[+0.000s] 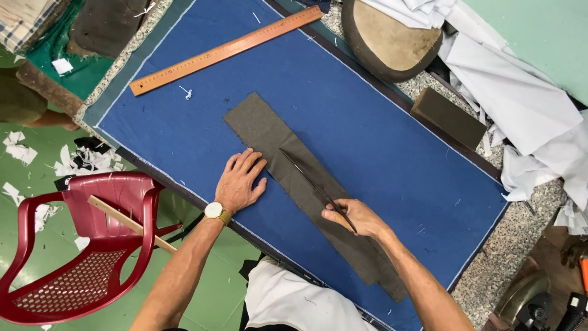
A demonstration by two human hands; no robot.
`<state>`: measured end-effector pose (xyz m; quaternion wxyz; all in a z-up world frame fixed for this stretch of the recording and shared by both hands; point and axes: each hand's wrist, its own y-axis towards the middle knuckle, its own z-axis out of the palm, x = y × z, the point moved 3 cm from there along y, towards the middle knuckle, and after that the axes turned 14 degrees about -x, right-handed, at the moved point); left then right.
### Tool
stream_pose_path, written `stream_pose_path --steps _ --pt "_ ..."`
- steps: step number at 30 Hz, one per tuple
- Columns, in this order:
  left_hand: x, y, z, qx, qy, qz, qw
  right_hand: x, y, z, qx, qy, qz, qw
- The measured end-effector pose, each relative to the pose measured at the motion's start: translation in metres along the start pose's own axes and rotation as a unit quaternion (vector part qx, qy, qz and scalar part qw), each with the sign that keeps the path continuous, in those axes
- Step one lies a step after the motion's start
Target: The person unfolds a piece of dark fabric on a blue cutting mat and uses large shears to trim the edges. They cut the fabric into a long, narrow strip, making several precise cuts along the length of the material.
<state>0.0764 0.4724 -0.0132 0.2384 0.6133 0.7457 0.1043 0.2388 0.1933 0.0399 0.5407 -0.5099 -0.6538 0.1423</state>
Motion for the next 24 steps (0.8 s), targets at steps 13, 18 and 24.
stream_pose_path --steps 13,18,24 --pt "0.014 -0.001 0.006 -0.007 -0.033 -0.046 0.998 -0.038 -0.033 -0.015 0.027 0.05 0.039 0.998" --pt "0.03 0.04 -0.012 -0.013 -0.001 -0.058 0.998 -0.068 -0.059 -0.024 0.036 0.083 0.087 0.992" --pt "0.063 0.058 0.007 0.032 0.056 0.027 0.998 -0.072 -0.064 -0.024 0.008 0.088 0.104 0.991"
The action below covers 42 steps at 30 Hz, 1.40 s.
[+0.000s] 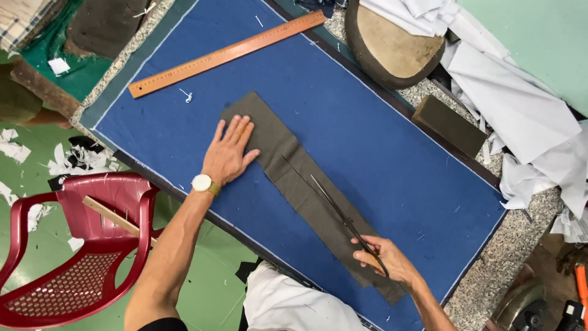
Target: The person unfolds a piece of dark fabric on a blue cutting mat and uses large shears to trim the edges. They cut the fabric into a long, narrow strip, making several precise cuts along the length of the material.
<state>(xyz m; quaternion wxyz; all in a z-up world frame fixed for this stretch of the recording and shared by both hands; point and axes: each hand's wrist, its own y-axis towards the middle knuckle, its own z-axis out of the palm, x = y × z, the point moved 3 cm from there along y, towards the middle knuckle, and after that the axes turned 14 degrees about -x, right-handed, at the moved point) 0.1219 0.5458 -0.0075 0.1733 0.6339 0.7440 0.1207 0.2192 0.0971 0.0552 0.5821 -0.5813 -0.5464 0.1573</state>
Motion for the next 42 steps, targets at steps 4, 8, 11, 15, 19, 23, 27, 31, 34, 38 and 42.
stream_pose_path --steps 4,8,11,15,19,23,27,31,34,38,42 --pt "0.019 0.01 -0.001 0.027 0.012 -0.014 0.999 0.006 0.005 0.008 -0.009 0.019 -0.027 0.999" --pt "0.003 0.005 -0.013 0.016 0.0 -0.085 0.996 0.026 0.009 0.015 0.009 -0.015 -0.076 0.997" --pt "-0.037 -0.023 -0.013 0.006 -0.017 -0.126 0.992 0.029 0.023 0.021 0.033 0.039 -0.107 0.993" --pt "-0.095 -0.067 -0.007 0.002 -0.073 -0.132 0.989 0.064 0.018 0.023 0.053 0.046 -0.122 0.99" --pt "-0.137 -0.087 -0.008 0.015 -0.118 -0.127 0.985 0.078 0.024 0.02 0.048 0.032 -0.112 0.992" --pt "-0.162 -0.092 -0.004 0.046 -0.14 -0.118 0.982 0.097 0.018 0.013 0.047 0.003 -0.089 0.995" --pt "-0.168 -0.089 -0.007 0.039 -0.126 -0.086 0.988 0.112 0.017 0.013 0.048 -0.011 -0.083 0.995" --pt "-0.168 -0.087 -0.008 0.042 -0.117 -0.08 0.989 0.121 0.032 0.023 0.052 0.012 -0.095 0.994" --pt "-0.167 -0.085 -0.012 0.038 -0.11 -0.078 0.99 0.129 0.044 0.036 0.05 0.017 -0.115 0.992" --pt "-0.167 -0.083 -0.015 0.036 -0.115 -0.08 0.99 0.14 0.05 0.052 0.028 0.007 -0.126 0.992" --pt "-0.167 -0.084 -0.014 0.035 -0.117 -0.08 0.989 0.141 0.063 0.064 0.015 0.009 -0.134 0.991"
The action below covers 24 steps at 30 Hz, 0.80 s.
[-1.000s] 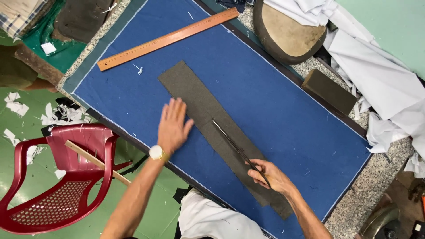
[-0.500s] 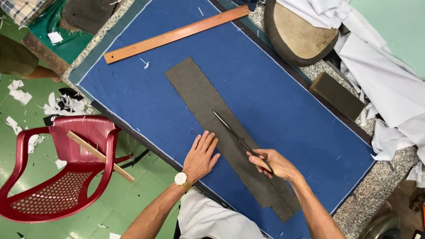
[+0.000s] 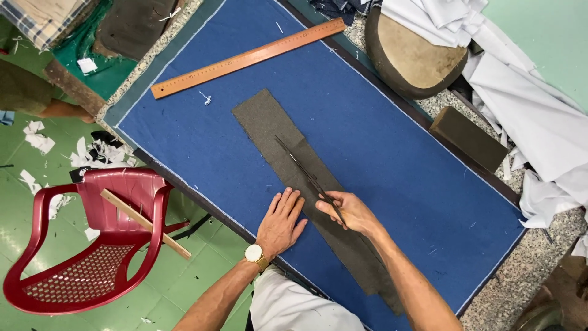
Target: The person unfolds a piece of dark fabric on a blue cutting mat and uses large shears to trim the edges. They cut the fabric into a long, narrow strip, making several precise cuts along the length of the material.
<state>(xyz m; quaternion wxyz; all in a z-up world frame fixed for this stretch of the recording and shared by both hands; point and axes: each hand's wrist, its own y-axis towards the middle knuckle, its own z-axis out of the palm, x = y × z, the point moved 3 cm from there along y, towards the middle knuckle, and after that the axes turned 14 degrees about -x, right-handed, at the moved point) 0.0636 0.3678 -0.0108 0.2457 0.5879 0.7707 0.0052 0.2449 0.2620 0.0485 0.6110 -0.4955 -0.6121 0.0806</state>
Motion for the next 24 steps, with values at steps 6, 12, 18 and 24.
stream_pose_path --steps 6,12,18,24 --pt "-0.001 0.003 -0.004 0.012 -0.003 0.0 1.0 0.011 -0.004 0.003 -0.015 0.012 0.013 1.0" --pt "-0.002 0.003 -0.006 0.01 0.002 0.003 1.0 0.014 -0.004 0.005 -0.016 0.01 0.03 0.999" --pt "-0.002 0.001 -0.003 0.005 0.011 0.002 1.0 0.038 0.009 0.014 -0.01 -0.023 0.008 1.0" --pt "-0.001 0.001 -0.003 -0.003 0.01 0.002 1.0 0.051 0.017 0.025 -0.02 -0.009 0.009 1.0"
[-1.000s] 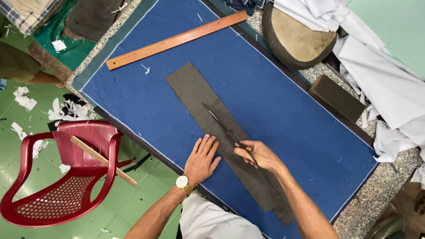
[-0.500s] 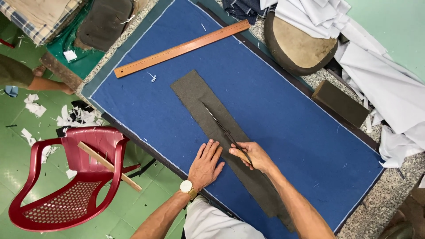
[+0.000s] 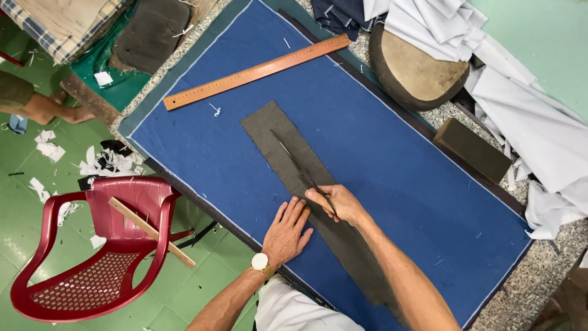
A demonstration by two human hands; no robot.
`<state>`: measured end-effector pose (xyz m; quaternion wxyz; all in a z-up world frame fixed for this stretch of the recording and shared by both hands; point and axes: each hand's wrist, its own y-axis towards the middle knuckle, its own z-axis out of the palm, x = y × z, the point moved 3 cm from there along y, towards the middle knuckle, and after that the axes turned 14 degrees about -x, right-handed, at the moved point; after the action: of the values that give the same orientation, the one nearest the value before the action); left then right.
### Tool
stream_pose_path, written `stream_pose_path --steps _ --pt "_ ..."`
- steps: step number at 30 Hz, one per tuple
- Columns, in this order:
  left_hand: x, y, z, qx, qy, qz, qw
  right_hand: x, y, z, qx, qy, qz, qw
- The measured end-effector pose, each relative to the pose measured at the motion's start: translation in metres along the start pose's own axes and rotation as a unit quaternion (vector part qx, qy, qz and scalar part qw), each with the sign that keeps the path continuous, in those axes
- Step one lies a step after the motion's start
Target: The person unfolds a piece of dark fabric on a blue cutting mat and uses large shears to trim the edges. They cut the fabric into a long, narrow strip, making several precise cuts along the length of the material.
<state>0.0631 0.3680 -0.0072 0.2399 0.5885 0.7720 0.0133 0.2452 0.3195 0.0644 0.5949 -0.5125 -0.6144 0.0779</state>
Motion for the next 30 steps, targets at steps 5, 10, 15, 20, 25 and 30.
stream_pose_path --steps 5,10,15,20,25,30 --pt "0.0 0.0 -0.001 -0.003 -0.002 0.001 1.0 -0.007 0.007 0.003 0.001 -0.005 0.005 1.0" --pt "0.001 0.002 -0.004 -0.016 -0.009 0.006 1.0 0.022 0.007 0.008 0.016 -0.02 0.001 1.0" --pt "-0.001 0.008 -0.014 -0.04 -0.01 0.033 0.999 0.056 0.006 0.018 0.029 -0.109 0.03 0.993" --pt "0.001 0.009 -0.014 -0.034 -0.012 0.031 0.999 0.043 0.022 0.023 0.038 -0.05 0.012 0.998" --pt "0.001 0.009 -0.013 -0.042 -0.015 0.033 0.998 0.071 0.011 0.024 0.032 -0.083 0.055 0.994" --pt "-0.001 0.009 -0.014 -0.049 -0.008 0.033 0.998 0.067 0.035 0.037 0.003 -0.104 0.015 0.994"
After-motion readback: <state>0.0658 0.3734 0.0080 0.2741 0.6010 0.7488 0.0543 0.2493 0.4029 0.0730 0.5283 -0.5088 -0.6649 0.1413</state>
